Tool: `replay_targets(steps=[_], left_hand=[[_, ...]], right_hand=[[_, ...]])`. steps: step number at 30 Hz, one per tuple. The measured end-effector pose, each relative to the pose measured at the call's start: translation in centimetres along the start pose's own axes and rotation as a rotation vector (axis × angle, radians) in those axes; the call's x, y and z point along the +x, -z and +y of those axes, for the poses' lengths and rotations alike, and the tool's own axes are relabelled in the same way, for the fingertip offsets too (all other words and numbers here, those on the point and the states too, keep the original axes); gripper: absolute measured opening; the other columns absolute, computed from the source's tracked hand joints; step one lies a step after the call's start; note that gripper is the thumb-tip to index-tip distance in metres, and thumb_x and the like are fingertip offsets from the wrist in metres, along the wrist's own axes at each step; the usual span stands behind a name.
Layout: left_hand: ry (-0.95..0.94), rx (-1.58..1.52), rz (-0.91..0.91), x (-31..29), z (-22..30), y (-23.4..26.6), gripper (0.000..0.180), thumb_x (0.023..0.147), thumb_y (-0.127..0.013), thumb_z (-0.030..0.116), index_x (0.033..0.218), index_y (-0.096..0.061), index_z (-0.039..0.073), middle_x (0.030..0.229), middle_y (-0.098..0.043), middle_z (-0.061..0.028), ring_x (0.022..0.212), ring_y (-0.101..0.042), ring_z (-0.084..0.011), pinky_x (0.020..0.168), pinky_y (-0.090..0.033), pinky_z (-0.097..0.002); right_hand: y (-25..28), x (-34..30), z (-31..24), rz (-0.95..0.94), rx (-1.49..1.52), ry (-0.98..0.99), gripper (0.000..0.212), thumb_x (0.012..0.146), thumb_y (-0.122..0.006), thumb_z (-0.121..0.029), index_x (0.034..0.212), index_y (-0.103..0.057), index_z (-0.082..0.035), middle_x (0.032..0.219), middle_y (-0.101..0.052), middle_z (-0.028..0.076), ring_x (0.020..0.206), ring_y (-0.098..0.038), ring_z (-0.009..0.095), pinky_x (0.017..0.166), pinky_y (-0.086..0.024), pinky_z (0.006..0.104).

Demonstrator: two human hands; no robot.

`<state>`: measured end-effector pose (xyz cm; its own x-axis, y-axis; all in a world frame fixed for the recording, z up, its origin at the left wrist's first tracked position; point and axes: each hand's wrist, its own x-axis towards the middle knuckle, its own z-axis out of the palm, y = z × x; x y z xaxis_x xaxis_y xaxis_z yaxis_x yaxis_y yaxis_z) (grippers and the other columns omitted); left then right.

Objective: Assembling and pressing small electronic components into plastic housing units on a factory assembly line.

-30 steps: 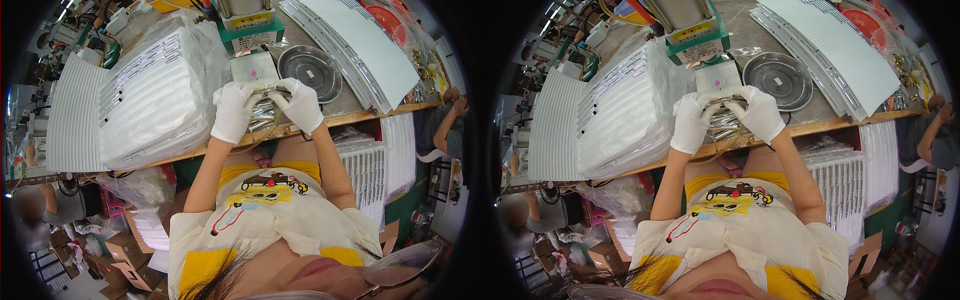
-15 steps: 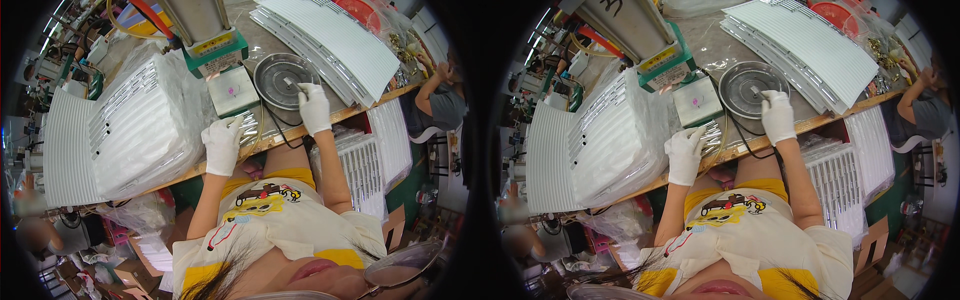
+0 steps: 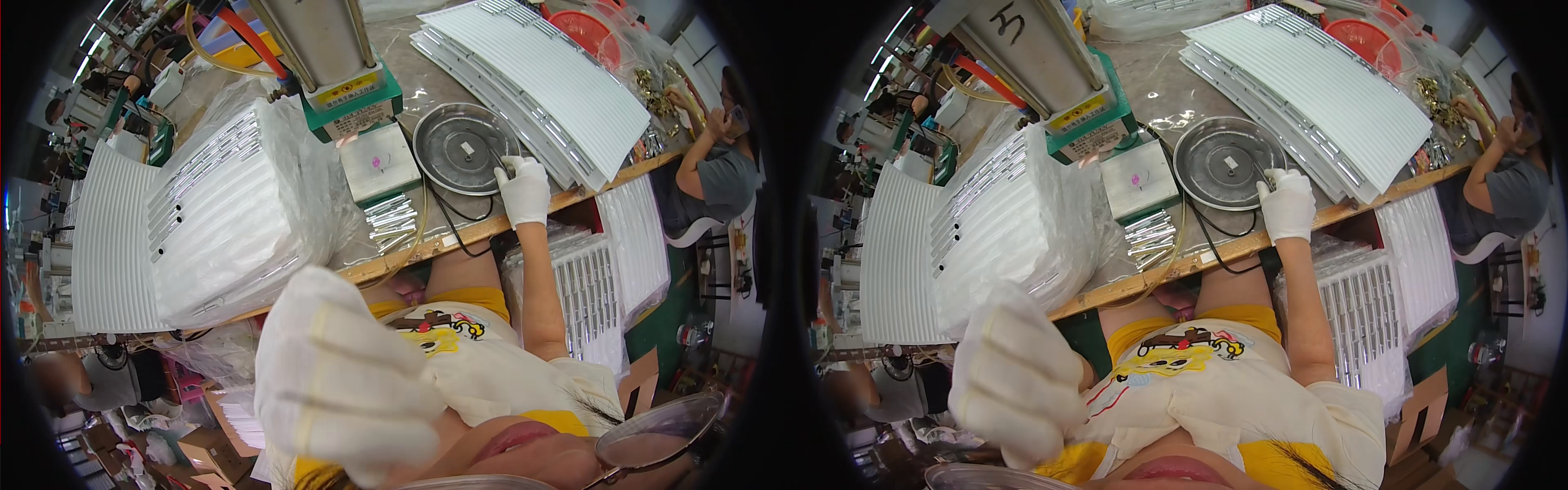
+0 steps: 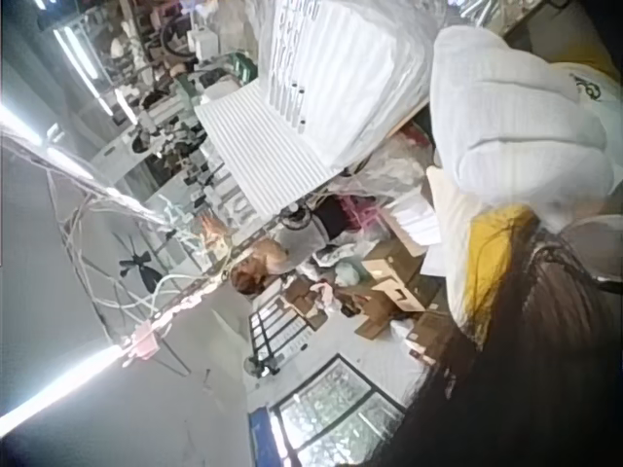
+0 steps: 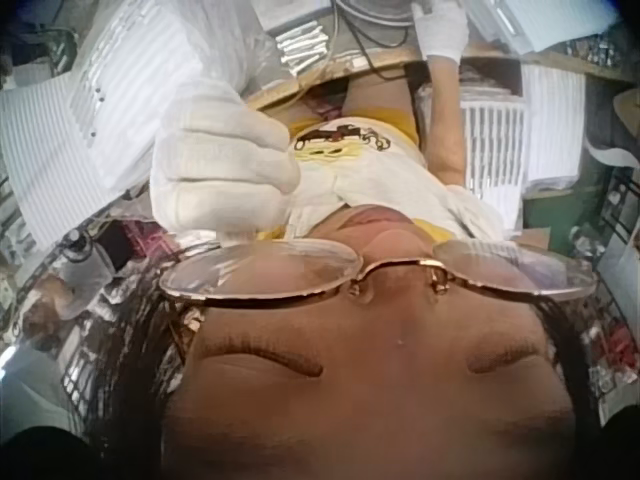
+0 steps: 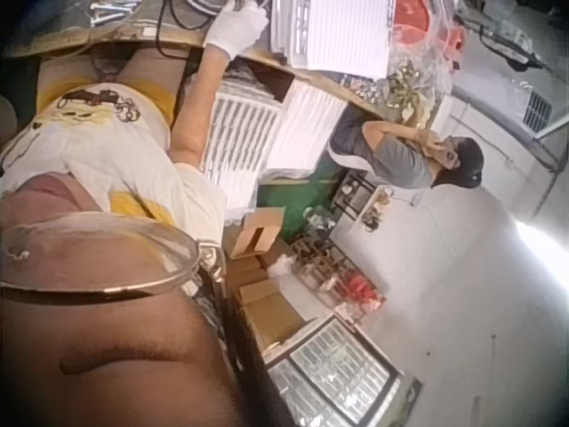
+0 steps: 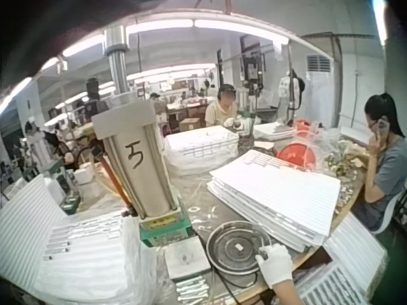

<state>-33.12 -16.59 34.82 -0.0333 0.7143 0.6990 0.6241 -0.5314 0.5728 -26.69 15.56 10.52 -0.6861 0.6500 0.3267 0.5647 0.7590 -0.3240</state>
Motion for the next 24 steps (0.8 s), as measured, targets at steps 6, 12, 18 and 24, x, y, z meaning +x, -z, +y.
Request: replay_targets(steps=[6,12,18,24], left_hand=[[-0.341,-0.029,-0.171,3.6,-0.3,1.4,0.013,0.083,-0.075,0.014,0.083,-0.065,0.005,0.075,-0.070,-0.0066,0.059,-0.063,-0.0200,0.052,-0.045,-0.0282],[-0.364,-0.024,-0.107,4.0,2.0,0.8,0.011,0.085,-0.073,0.006,0.080,-0.063,0.005,0.077,-0.071,-0.0046,0.060,-0.063,-0.0164,0.053,-0.044,-0.0259],[-0.597,-0.011,0.052,5.7,4.0,-0.4,0.005,0.086,-0.071,0.002,0.088,-0.065,0.003,0.086,-0.072,-0.0053,0.071,-0.066,-0.0159,0.063,-0.048,-0.0265],[-0.742,-0.034,0.312,5.5,6.9,0.0,0.011,0.087,-0.068,-0.002,0.098,-0.068,0.001,0.097,-0.073,-0.0062,0.083,-0.069,-0.0154,0.074,-0.053,-0.0273]], right_hand=[[-0.4,0.2,0.0,0.068,0.040,-0.008,0.032,0.089,-0.077,-0.033,0.113,-0.074,-0.012,0.105,-0.069,0.010,0.103,-0.065,0.030,0.089,-0.054,0.0440],[1.0,0.0,-0.9,0.195,0.131,0.019,0.035,0.087,-0.078,-0.032,0.114,-0.073,-0.010,0.106,-0.068,0.011,0.101,-0.065,0.030,0.087,-0.054,0.0439],[11.6,-1.9,-1.7,0.509,1.405,-0.041,0.016,0.095,-0.072,-0.020,0.100,-0.065,-0.007,0.086,-0.061,0.004,0.072,-0.058,0.019,0.069,-0.049,0.0345],[30.2,-6.2,2.7,0.722,2.283,0.973,0.022,0.087,-0.078,-0.018,0.084,-0.057,-0.012,0.085,-0.053,0.003,0.091,-0.052,0.018,0.084,-0.042,0.0334]])
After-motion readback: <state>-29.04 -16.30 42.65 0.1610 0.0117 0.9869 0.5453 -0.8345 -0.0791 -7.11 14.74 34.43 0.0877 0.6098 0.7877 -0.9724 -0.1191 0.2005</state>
